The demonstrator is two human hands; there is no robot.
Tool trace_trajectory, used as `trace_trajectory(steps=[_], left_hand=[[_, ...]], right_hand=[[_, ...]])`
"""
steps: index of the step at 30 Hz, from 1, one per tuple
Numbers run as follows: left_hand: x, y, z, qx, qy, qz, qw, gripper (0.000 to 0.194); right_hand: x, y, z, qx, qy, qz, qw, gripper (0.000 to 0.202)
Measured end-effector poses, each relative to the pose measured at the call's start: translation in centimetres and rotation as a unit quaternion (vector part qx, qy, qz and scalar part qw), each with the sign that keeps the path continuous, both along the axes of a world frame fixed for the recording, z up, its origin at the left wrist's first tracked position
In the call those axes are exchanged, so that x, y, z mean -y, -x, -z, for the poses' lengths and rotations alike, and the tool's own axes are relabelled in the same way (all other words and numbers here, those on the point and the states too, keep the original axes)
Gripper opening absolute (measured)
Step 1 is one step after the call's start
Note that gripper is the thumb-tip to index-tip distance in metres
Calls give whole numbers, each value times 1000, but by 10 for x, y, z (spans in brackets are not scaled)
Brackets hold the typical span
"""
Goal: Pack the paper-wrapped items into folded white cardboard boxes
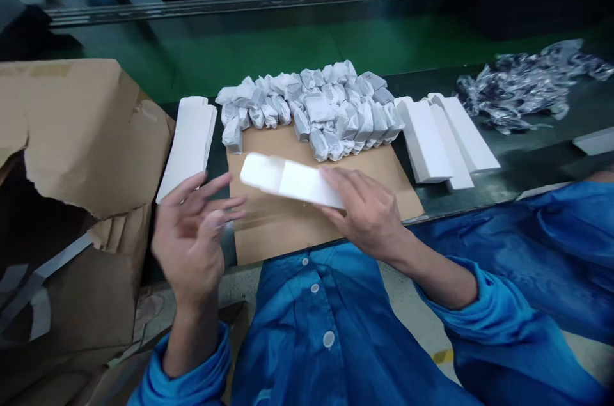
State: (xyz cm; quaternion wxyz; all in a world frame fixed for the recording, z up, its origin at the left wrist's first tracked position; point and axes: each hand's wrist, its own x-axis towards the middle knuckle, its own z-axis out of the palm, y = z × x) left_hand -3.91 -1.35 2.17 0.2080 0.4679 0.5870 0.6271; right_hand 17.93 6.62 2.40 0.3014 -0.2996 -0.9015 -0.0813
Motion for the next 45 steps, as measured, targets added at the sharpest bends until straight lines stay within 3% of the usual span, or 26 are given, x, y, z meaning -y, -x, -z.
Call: trace_trajectory(steps=[3,4,6,8,11,15,17,19,21,23,25,31,33,35,39,43,45], left_hand=[[6,-31,11,61,-57,36,996,63],[6,-41,15,64,-40,50,996,73],[3,-51,23,44,12,13,999,80],[-1,-49,27,-12,63,-38,997,71],[-4,-36,26,-110,82,1,991,58],[-1,-28,22,-151,39,70,985,42],[2,-28,21,-155,55,101,981,34],[4,-27,20,-164,87,119,975,30],[4,-26,19,-174,111,127,970,28],[2,-26,19,-184,123,137,965,30],[0,-26,21,-193,131,138,963,33],[-4,-33,32,-141,46,79,986,69],[-3,-34,32,-127,50,81,987,91],[-2,-32,30,-157,83,95,980,101],[1,-25,25,-242,120,120,955,75],[4,-21,26,-248,144,134,949,66],[6,-21,29,-243,155,144,947,65]], right_hand=[[13,16,12,-79,-9,66,995,46],[21,22,15,-83,-1,48,995,46],[35,29,15,-63,69,-36,995,49],[41,30,9,-69,195,-110,972,53],[30,25,-5,-167,350,-131,913,45],[2,21,-12,-215,414,-205,860,22],[-8,19,-11,-248,442,-195,840,16],[-17,20,-10,-331,494,-139,792,20],[-25,23,-9,-387,579,-102,711,31],[-28,29,-8,-366,664,-134,637,35],[-28,34,-8,-329,699,-172,610,31],[-18,39,-9,-313,655,-171,666,27],[-16,37,-10,-305,635,-168,689,24],[-14,35,-11,-289,605,-174,721,19],[-4,35,-6,-262,522,-183,791,13],[11,38,10,-247,325,-166,898,17],[15,39,16,-224,250,-161,928,18]])
